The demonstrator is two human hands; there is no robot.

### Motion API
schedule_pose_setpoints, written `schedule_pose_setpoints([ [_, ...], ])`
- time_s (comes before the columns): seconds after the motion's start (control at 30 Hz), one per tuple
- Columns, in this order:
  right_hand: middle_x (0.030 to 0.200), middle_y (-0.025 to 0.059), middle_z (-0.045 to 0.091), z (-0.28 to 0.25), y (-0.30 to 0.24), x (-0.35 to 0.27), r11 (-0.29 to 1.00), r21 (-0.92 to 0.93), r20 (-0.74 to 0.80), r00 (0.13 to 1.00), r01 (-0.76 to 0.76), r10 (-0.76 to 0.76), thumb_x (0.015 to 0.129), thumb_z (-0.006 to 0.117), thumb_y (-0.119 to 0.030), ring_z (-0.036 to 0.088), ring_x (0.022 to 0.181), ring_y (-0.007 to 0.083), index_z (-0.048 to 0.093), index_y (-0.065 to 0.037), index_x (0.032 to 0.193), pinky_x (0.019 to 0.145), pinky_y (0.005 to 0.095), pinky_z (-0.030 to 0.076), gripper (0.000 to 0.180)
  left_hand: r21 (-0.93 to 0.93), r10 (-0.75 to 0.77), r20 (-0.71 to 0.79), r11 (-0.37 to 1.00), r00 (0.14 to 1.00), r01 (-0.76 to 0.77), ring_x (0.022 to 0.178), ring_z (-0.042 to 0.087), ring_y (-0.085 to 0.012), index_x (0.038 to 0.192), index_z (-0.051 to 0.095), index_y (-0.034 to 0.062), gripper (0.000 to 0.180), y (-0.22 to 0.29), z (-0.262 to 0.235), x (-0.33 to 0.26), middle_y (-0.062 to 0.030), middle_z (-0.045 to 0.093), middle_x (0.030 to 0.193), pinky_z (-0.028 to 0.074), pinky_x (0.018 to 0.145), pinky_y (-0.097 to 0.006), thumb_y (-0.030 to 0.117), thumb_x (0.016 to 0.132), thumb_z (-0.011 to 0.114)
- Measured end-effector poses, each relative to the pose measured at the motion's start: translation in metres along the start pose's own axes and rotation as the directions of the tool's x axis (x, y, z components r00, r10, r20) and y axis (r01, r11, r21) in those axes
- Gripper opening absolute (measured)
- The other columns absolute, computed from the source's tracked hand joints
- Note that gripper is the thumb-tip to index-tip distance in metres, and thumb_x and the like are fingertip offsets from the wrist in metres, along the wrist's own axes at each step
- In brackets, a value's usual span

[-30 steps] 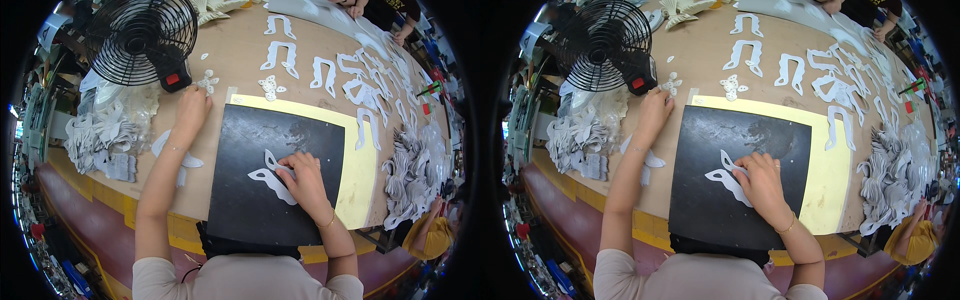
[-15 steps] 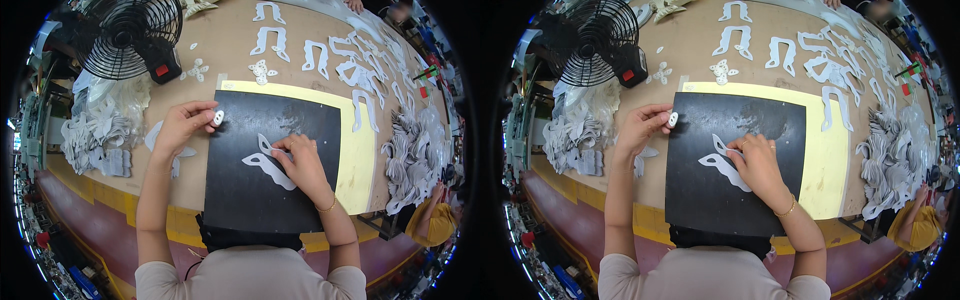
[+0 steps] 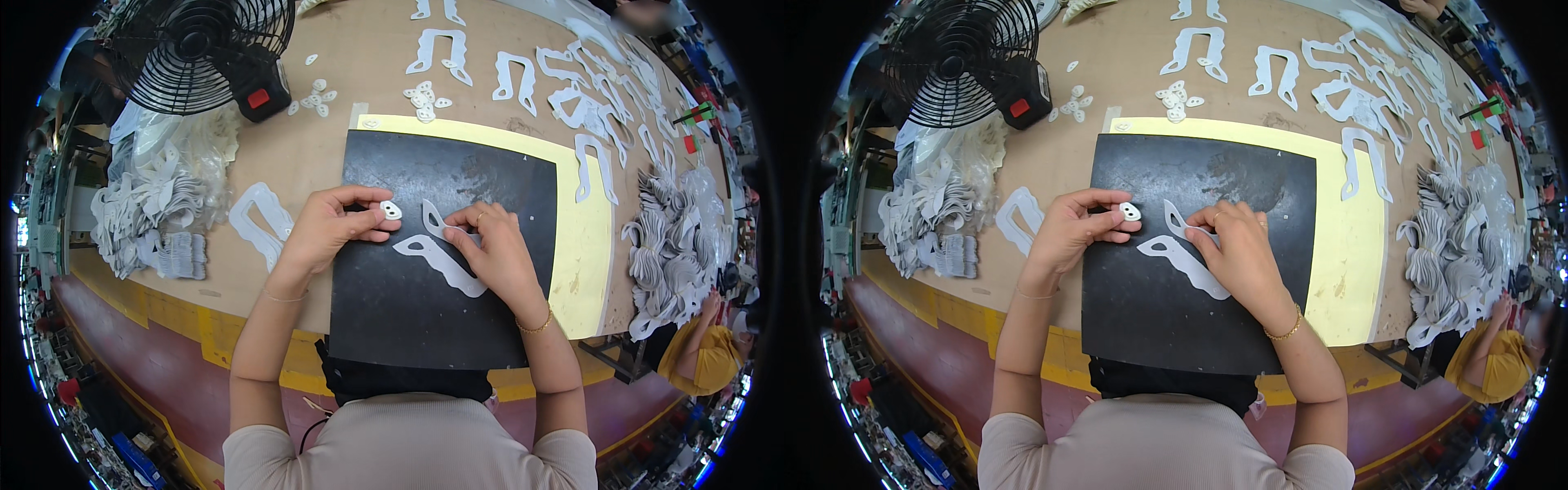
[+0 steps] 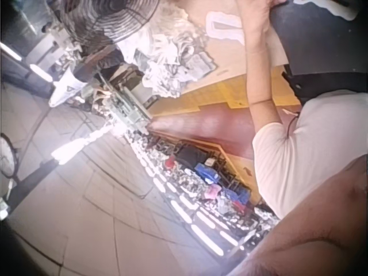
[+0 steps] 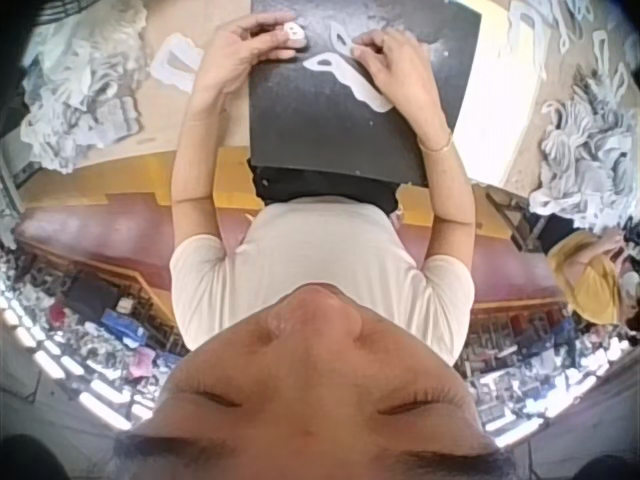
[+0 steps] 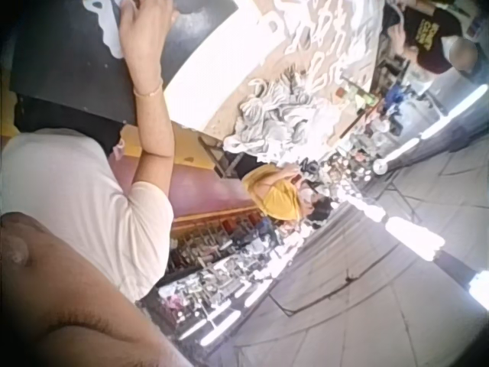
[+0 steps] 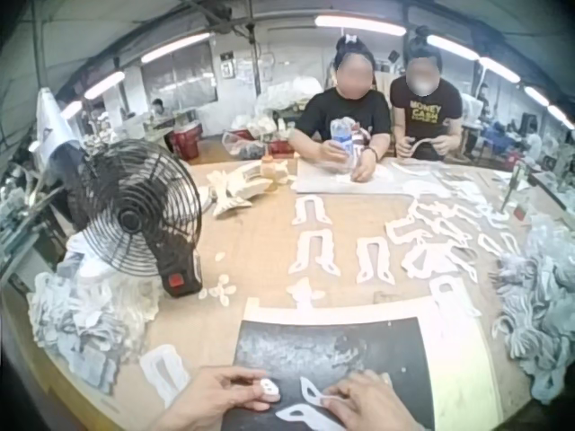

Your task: The person assembles white plastic components by hand at a workbench. They pick up a larger curved piece and a smaller perforated piece, align them, and press them together. The person repeats this process with additional pieces, placing completed assemblies on the table.

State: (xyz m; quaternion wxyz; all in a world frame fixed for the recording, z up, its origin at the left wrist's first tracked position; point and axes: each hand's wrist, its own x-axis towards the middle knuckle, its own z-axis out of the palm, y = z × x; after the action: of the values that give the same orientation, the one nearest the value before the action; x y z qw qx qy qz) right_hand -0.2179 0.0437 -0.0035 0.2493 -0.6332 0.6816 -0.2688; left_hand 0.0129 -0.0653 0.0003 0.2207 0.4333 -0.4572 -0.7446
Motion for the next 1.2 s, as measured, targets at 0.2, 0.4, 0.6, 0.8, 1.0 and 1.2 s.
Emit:
schedule_pose_setpoints([
  [0.2,0.089,0.0015,0.069,0.002,-0.004,0.002,1.0,-0.009,-0.008,1.0,-0.01,0.01,0.093,0.073,-0.02,0.057,0.084,0.0203,0.076,-0.009,0.097,0.087,0.0361,0.037,0.013,0.197,0.01,0.013,0.98,1.0,-0.012,0.085,0.076,-0.0192,0.123,0.067,-0.0102,0.029,-0.004,0.012,0.009,-0.0149,0.073,0.102,0.061,0.068,-0.023,0.006,0.099,0.066],
  [0.4,0.091,0.0027,0.071,-0.005,-0.003,0.004,0.993,0.106,0.02,0.999,-0.05,0.049,0.093,0.072,-0.02,0.06,0.089,0.022,0.076,-0.009,0.096,0.091,0.0388,0.035,0.012,0.466,0.031,0.075,0.882,0.997,-0.063,0.066,0.068,-0.0108,0.117,0.074,-0.0037,0.023,0.004,0.022,0.018,-0.0102,0.073,0.096,0.052,0.054,-0.022,0.006,0.097,0.067],
  [0.6,0.087,0.0028,0.072,-0.009,-0.002,0.003,0.991,0.131,0.043,0.998,-0.039,0.034,0.094,0.072,-0.021,0.059,0.086,0.0217,0.076,-0.008,0.096,0.091,0.0376,0.035,0.013,0.713,0.395,0.246,0.546,0.885,-0.441,0.064,0.059,-0.0111,0.118,0.075,0.0017,0.024,-0.014,0.03,0.025,-0.007,0.066,0.094,0.049,0.061,-0.026,0.003,0.096,0.066],
  [0.8,0.084,0.004,0.071,-0.01,-0.001,0.005,0.997,0.067,0.048,0.999,-0.024,0.021,0.093,0.072,-0.021,0.059,0.085,0.0224,0.076,-0.009,0.094,0.089,0.038,0.035,0.012,0.675,0.324,0.135,0.662,0.936,-0.326,0.088,0.061,-0.0182,0.118,0.075,0.0053,0.026,0.001,0.028,0.005,-0.0085,0.064,0.106,0.049,0.077,-0.032,0.009,0.094,0.069],
  [1.0,0.083,0.0056,0.07,-0.02,-0.004,0.011,1.0,-0.01,0.116,0.993,0.019,-0.018,0.092,0.072,-0.018,0.062,0.084,0.0241,0.075,-0.009,0.091,0.088,0.0385,0.036,0.01,0.775,0.412,0.254,0.455,0.875,-0.439,0.107,0.056,-0.0248,0.108,0.076,0.0059,0.025,-0.002,0.027,0.011,-0.0071,0.063,0.112,0.038,0.096,-0.038,0.025,0.091,0.076],
  [1.2,0.082,0.0099,0.07,-0.023,-0.003,0.016,0.992,0.126,0.143,0.99,-0.019,0.001,0.093,0.07,-0.014,0.063,0.076,0.0298,0.072,-0.006,0.091,0.081,0.0393,0.04,0.008,0.79,0.373,0.251,0.455,0.894,-0.411,0.107,0.054,-0.0256,0.094,0.075,0.0072,0.02,-0.001,0.03,0.017,-0.0069,0.062,0.111,0.032,0.094,-0.039,0.027,0.091,0.076],
])
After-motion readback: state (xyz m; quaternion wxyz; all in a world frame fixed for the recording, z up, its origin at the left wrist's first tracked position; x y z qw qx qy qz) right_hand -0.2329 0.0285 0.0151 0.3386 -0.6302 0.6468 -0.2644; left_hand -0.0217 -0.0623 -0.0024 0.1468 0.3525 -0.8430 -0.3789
